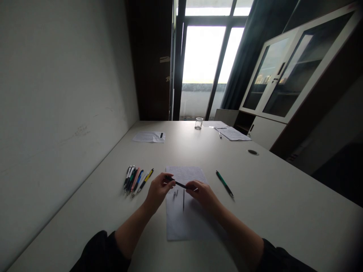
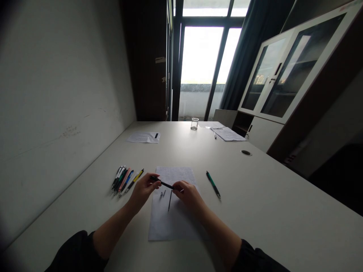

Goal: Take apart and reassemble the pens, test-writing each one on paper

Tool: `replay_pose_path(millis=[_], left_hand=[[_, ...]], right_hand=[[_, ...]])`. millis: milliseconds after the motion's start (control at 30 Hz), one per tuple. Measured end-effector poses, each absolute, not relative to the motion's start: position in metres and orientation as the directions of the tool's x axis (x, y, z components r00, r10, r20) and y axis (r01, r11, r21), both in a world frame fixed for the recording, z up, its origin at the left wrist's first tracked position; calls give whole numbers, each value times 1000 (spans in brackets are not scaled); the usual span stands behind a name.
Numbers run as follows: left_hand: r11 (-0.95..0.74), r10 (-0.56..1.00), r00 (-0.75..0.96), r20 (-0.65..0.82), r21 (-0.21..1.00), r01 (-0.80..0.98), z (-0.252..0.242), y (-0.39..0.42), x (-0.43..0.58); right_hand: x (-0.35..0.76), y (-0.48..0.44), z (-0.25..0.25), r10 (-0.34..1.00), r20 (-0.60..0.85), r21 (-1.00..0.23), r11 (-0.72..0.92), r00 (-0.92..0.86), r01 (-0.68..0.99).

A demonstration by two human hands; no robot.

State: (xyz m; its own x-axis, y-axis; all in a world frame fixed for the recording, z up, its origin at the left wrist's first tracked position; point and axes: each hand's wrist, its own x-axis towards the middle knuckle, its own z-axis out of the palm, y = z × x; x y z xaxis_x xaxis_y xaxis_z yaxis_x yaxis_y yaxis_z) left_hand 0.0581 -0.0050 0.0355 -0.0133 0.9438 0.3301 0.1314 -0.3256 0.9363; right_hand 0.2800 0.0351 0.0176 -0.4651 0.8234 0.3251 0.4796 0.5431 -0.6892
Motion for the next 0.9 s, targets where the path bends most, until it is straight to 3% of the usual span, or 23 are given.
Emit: replay_pose_path(millis=[433, 900], left_hand=[[-309, 948, -32, 316, 942, 131, 34, -4, 56], [-279, 956, -60, 286, 955, 103, 34, -5, 55]], right_hand=[[281, 33, 23, 843, 306, -672, 520, -442, 528], [283, 32, 26, 823, 384, -617, 566, -418, 547]])
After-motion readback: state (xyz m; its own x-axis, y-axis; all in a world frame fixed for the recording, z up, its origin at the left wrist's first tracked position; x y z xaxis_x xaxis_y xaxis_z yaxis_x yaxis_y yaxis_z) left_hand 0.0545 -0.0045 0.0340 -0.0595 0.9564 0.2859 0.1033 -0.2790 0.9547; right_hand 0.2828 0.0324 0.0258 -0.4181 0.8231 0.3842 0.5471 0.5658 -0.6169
